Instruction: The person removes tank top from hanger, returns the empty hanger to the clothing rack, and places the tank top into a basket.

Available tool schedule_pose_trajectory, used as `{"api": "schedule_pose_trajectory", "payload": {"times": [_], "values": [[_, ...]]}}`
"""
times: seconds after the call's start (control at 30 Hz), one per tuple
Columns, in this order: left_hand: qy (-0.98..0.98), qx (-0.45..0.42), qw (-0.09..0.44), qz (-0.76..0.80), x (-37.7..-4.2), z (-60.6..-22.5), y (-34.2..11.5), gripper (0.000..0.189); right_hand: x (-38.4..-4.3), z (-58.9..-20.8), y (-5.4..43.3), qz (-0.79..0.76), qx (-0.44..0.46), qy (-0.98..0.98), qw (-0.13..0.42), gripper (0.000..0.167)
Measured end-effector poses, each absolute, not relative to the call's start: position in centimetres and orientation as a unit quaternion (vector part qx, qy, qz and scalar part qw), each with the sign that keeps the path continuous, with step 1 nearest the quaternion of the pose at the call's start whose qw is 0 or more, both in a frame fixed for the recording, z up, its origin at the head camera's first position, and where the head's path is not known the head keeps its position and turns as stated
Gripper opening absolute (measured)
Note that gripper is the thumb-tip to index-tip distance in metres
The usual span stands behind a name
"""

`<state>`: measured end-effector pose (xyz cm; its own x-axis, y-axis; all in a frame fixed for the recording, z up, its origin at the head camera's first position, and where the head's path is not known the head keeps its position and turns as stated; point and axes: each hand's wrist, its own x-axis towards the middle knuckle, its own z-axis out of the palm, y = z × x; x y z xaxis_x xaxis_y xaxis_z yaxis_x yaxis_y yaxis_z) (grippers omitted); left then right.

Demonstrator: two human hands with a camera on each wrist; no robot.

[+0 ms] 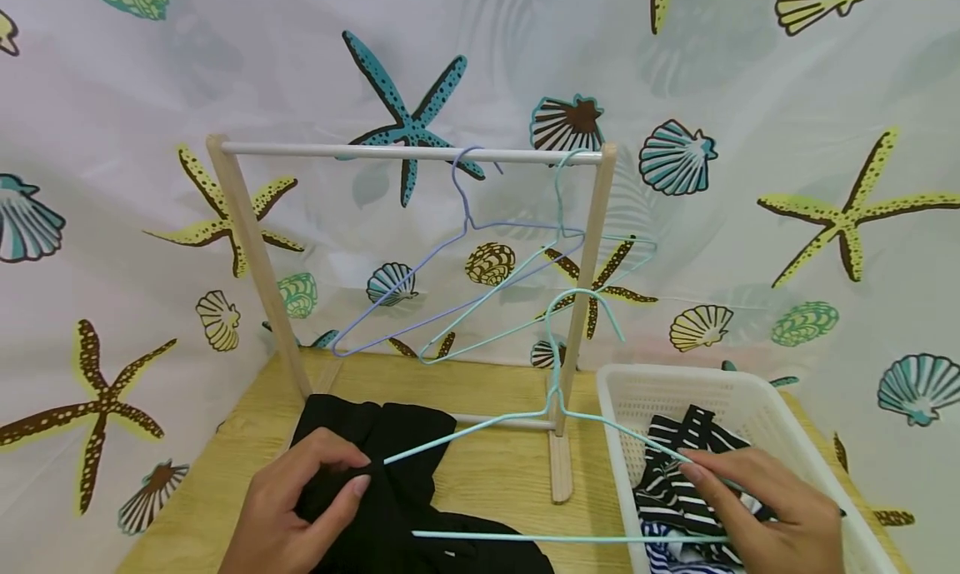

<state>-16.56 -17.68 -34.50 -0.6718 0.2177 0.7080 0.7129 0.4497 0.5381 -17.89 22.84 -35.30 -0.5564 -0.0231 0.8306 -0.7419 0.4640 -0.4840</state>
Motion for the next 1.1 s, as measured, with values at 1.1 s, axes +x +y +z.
{"api": "schedule_pose_trajectory", "payload": {"times": [1.1], "values": [[-0.826, -0.269, 0.259, -0.421, -16.5, -34.6, -18.3, 0.041, -16.5, -33.7, 22.7, 0.418, 0.002, -0.833, 0.362, 0.021]]}}
